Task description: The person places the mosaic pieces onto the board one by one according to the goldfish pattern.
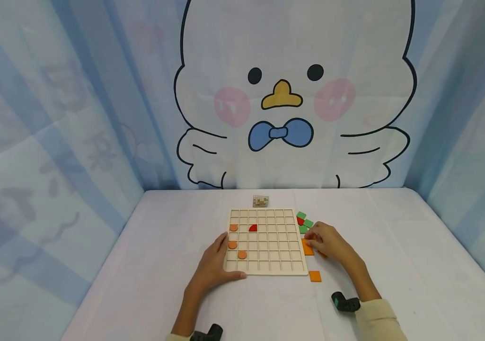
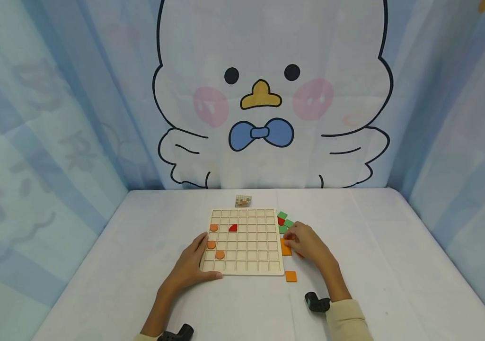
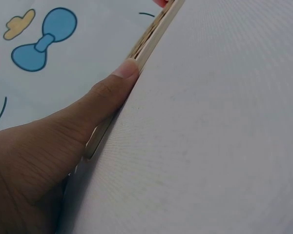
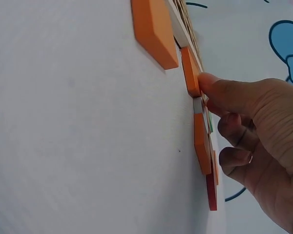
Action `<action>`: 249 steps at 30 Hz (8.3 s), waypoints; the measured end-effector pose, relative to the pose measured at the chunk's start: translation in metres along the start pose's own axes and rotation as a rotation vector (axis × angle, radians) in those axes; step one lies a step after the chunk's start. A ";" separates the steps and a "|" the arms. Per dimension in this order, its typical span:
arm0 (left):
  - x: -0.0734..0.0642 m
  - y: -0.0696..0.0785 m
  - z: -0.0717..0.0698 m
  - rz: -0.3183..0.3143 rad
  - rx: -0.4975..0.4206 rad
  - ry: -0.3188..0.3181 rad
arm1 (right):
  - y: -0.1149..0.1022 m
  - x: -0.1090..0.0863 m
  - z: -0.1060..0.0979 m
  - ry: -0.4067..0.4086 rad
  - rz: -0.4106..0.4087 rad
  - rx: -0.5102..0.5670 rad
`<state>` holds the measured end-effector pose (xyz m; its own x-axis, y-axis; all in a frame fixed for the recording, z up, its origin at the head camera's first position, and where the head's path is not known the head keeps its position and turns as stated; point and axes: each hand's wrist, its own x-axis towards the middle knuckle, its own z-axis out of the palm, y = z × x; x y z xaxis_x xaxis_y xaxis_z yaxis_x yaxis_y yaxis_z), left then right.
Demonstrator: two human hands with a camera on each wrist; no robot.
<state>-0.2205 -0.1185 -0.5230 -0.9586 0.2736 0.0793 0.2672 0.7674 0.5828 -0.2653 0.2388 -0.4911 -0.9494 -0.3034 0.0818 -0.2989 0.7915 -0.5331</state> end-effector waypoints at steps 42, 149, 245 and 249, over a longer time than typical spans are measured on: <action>0.001 -0.002 0.003 -0.015 0.005 0.006 | -0.012 -0.002 -0.009 -0.025 -0.042 -0.109; 0.003 -0.003 0.005 -0.008 0.030 -0.004 | -0.058 0.036 0.030 0.044 -0.159 -0.006; 0.000 0.000 0.000 -0.028 0.020 -0.015 | -0.046 0.012 0.013 -0.062 -0.129 -0.021; 0.001 0.000 -0.001 -0.020 0.018 -0.013 | -0.057 0.021 0.022 -0.048 -0.221 -0.042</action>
<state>-0.2211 -0.1187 -0.5223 -0.9625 0.2653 0.0569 0.2495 0.7829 0.5699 -0.2660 0.1752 -0.4778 -0.8549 -0.4960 0.1521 -0.5039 0.7243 -0.4706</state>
